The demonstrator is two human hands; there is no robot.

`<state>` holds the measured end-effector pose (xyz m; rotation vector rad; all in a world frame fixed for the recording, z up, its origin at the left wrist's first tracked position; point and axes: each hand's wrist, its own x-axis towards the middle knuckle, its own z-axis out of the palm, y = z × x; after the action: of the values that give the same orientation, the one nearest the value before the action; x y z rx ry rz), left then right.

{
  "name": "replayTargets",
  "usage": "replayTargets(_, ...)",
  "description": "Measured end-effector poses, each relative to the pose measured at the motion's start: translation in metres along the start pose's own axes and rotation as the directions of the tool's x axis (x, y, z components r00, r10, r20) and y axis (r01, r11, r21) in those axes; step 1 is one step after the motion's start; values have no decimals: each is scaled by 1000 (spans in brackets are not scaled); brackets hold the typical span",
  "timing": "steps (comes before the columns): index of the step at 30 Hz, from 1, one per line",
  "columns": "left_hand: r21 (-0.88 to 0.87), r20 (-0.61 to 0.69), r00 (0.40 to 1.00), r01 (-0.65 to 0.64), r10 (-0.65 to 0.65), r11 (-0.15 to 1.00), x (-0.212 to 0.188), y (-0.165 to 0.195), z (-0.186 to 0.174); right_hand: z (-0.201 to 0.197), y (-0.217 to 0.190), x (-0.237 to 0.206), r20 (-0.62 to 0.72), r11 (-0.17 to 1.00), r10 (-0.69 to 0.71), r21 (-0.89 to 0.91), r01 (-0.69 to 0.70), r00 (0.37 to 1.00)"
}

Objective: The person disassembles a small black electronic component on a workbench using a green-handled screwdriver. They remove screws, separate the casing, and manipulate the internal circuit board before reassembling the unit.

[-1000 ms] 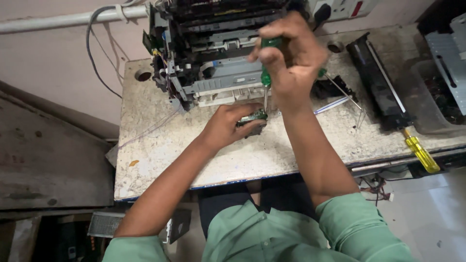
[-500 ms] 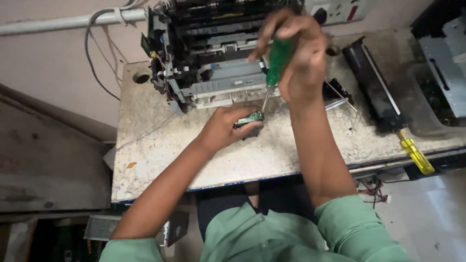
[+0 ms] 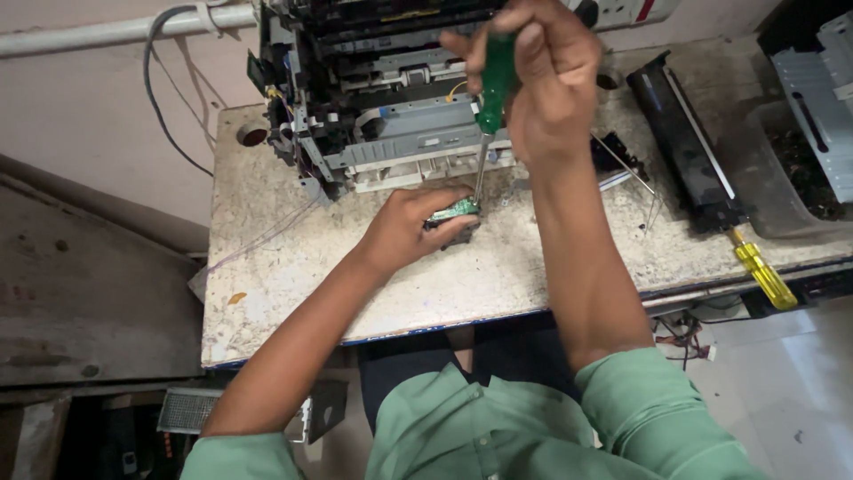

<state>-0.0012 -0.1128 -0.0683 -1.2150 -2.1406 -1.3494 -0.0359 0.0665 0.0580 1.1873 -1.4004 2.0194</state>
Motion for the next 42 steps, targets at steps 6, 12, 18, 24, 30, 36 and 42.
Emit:
replayTargets(6, -4, -4, 1000, -22, 22, 1000, 3, 5, -4, 8, 2, -5, 1, 935, -215, -290, 206, 977)
replayTargets(12, 30, 2, 1000, 0, 0, 1000, 1, 2, -1, 11, 1, -10, -80, 914, -207, -370, 164, 975)
replayTargets(18, 27, -10, 1000, -2, 2, 1000, 0, 0, 1, 3, 0, 2, 54, 930, 130, 341, -140, 990)
replayTargets(24, 45, 5, 1000, 14, -14, 999, 0, 0, 0, 12, 3, -4, -132, 823, -270, -545, 158, 954)
replayTargets(30, 22, 2, 1000, -1, 1, 1000, -1, -1, 1, 6, 0, -2, -39, 979, 108, 180, -100, 993)
replayTargets(36, 36, 3, 999, -34, 34, 999, 1, 0, -1, 10, 7, -4, 13, 972, -181, -152, 181, 983)
replayTargets(42, 29, 21, 1000, 11, -12, 1000, 0, 2, -2, 5, 6, -10, -131, 997, 78, 36, -74, 988)
